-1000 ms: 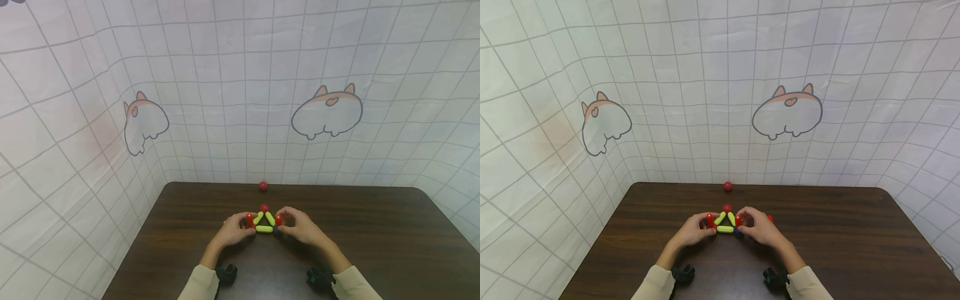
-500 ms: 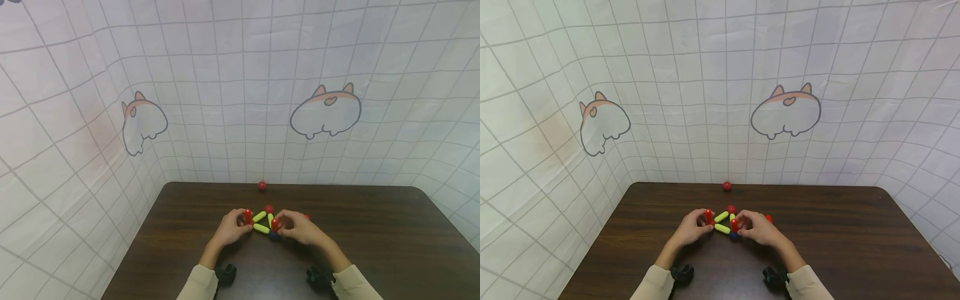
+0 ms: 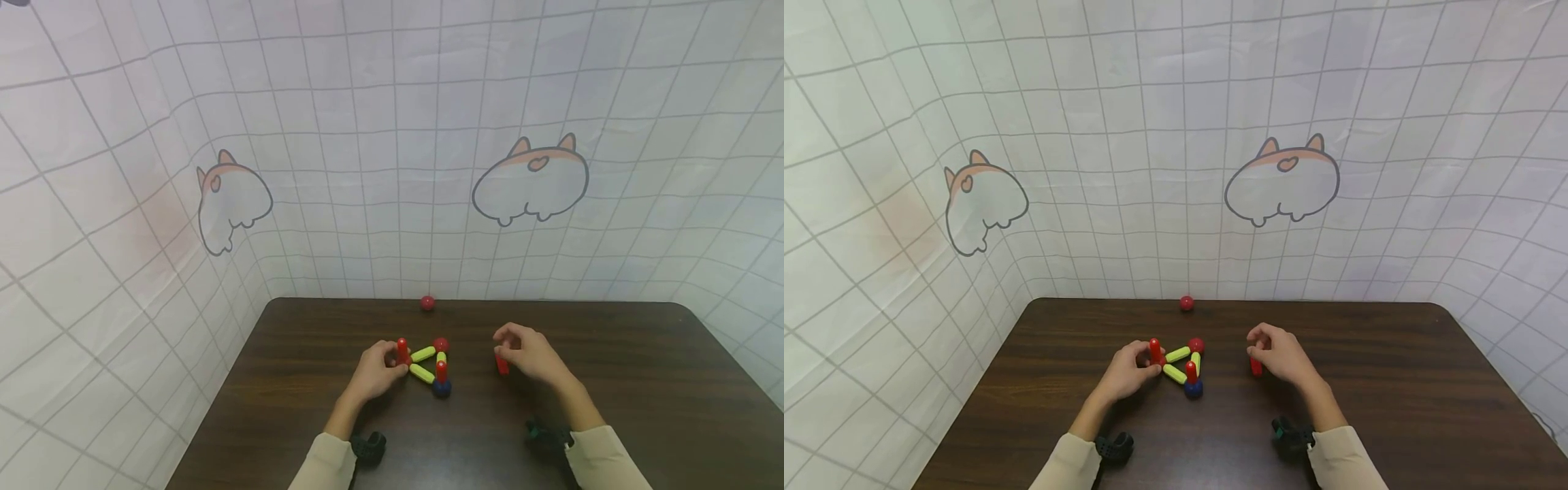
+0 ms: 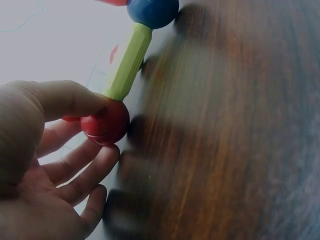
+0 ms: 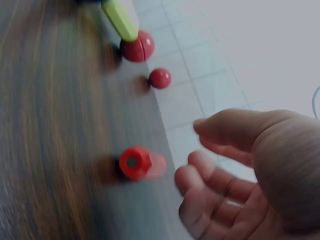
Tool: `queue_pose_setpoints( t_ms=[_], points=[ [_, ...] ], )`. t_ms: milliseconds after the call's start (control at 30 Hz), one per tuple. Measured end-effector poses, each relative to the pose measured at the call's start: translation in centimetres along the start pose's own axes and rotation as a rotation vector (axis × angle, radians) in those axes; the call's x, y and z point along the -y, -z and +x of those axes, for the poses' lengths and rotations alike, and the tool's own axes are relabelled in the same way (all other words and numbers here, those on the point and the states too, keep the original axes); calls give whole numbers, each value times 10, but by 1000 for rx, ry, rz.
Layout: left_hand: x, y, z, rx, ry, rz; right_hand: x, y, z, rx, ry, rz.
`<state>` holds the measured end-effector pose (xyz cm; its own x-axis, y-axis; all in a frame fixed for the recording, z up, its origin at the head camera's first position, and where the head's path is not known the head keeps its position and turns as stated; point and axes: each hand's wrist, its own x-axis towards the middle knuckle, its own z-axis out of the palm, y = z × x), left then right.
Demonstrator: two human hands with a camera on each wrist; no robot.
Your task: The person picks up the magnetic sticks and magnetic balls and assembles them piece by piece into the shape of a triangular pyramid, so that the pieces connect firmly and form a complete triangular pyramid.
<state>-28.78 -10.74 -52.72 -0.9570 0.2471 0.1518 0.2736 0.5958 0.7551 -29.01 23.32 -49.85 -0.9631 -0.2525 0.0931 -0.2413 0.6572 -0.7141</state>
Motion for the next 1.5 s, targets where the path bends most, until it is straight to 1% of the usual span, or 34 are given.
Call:
queue_pose_setpoints(
  t_ms=[133,200,300,433,533,633,767,867,1000,1100,1200,1367,1500],
  points=[
    [0,0,1,-4,-6,-5,-6,1,0,30,-21,-54],
    [0,0,1,-5,-10,-5,-8,-1,-1,62,-29,-71],
    [1,0,1,-1,-8,-7,-7,-7,-2,87,-57,-84],
    [0,0,1,12,-5,-17,-6,-13,-2,89,-75,-102],
    [-1,1,0,24,-11,-25,-5,-13,-1,94,-69,-100],
    [-2,1,0,33,-8,-27,-3,-12,-1,106,-46,-73],
    [-2,1,0,34,-2,-30,0,-11,2,92,4,-20],
    [-1,0,0,29,1,-41,4,-13,5,72,24,50],
    [0,-1,1,18,-12,-32,9,-18,6,42,57,136],
    [0,-2,0,12,-19,-24,13,-22,6,1,108,140],
    [-2,-2,-1,14,-11,-36,17,-26,6,-36,149,147],
    [-3,-2,-2,14,-19,-40,22,-33,6,-53,199,188],
    [-4,-3,-2,24,-29,-34,25,-38,5,-52,209,211]
  ],
)
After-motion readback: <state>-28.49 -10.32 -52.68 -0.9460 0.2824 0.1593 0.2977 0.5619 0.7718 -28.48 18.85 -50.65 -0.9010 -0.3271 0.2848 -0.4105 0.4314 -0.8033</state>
